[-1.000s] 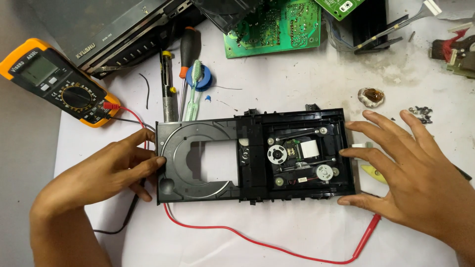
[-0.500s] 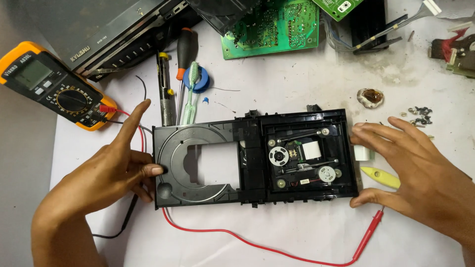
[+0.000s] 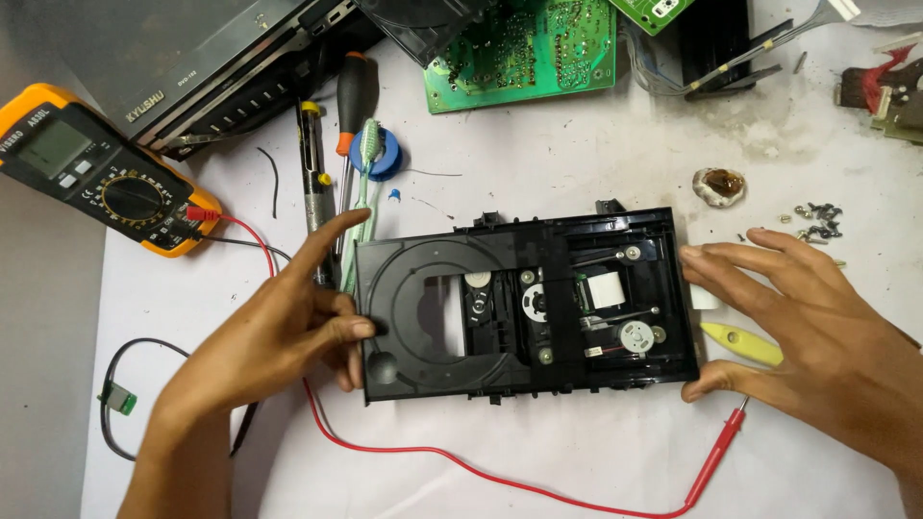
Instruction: Disassembling, cleaning, and reassembling a disc drive from an electronic device on a workbench.
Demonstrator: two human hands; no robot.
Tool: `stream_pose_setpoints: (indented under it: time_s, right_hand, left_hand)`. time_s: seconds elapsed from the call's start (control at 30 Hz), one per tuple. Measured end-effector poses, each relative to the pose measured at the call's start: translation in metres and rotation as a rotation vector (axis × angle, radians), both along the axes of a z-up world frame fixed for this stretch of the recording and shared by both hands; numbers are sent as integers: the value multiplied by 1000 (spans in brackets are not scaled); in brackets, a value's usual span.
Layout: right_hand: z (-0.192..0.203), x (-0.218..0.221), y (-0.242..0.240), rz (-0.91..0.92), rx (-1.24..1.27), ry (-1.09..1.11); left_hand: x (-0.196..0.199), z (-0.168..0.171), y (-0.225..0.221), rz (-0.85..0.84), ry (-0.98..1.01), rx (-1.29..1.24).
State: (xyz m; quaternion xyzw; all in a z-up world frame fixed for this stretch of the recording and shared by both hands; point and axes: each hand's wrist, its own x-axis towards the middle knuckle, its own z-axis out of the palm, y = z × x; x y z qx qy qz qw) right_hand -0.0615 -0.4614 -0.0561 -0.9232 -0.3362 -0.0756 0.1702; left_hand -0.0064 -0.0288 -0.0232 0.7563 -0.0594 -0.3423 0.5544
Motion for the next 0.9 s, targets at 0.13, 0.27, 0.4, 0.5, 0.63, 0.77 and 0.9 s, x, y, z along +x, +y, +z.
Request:
stream_pose_setpoints:
  time_s: [0.13, 0.27, 0.4, 0.5, 0.63, 0.77, 0.9]
  right_hand:
    - [4, 0, 6, -2, 9, -19]
    - [4, -1, 10, 7, 23, -22]
    - [0, 0, 9, -4, 46, -5]
    - [4, 0, 10, 9, 37, -19]
    - [10, -1, 13, 26, -39, -80]
    - [22, -8, 27, 2, -118, -145]
    - [20, -22, 66, 104, -83, -152]
  left_hand:
    - [-4, -14, -28, 78, 83, -132]
    - [-7, -21, -56, 91, 24, -98]
    - [-8, -18, -64, 143, 4, -35]
    - [-9, -22, -62, 135, 6, -38]
    - [-10, -20, -61, 130, 16, -72]
    - [-10, -13, -61, 102, 17, -28]
    - [-10, -11, -61, 77, 3, 5]
